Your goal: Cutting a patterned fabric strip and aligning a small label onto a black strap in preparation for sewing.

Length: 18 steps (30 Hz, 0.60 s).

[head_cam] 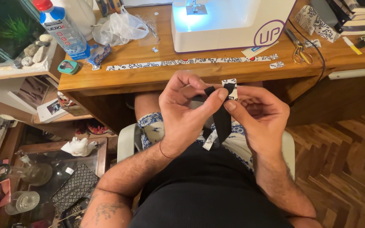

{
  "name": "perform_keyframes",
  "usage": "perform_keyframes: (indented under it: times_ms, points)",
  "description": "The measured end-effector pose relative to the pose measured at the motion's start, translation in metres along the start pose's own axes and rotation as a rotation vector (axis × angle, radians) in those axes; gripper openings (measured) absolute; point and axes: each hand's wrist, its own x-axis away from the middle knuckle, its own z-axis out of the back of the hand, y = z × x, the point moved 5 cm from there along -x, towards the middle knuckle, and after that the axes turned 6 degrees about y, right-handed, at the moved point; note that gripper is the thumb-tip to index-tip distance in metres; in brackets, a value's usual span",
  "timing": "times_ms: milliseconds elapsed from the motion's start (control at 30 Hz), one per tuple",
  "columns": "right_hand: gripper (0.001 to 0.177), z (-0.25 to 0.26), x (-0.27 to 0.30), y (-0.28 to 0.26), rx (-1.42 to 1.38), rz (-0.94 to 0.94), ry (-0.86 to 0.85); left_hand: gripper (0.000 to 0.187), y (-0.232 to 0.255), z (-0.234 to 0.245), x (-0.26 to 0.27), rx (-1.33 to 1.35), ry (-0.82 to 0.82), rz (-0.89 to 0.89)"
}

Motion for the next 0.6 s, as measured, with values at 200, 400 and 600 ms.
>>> perform_keyframes:
  times_ms: [200,400,600]
  points:
    - [0.015,0.002,0.007,0.011,0.028,0.006,0.048,0.029,0.004,-0.005,0.006,0.075,0.097,-0.020]
    - [0.023,0.003,0.006,0.013,-0.036,0.017,-0.022,0.026,-0.002,-0.005,0.000,0.212,0.075,-0.004]
    - [0.017,0.001,-0.001,0.011,-0.055,-0.019,-0.009,0.027,0.001,-0.009,0.000,0.137,0.030,-0.004]
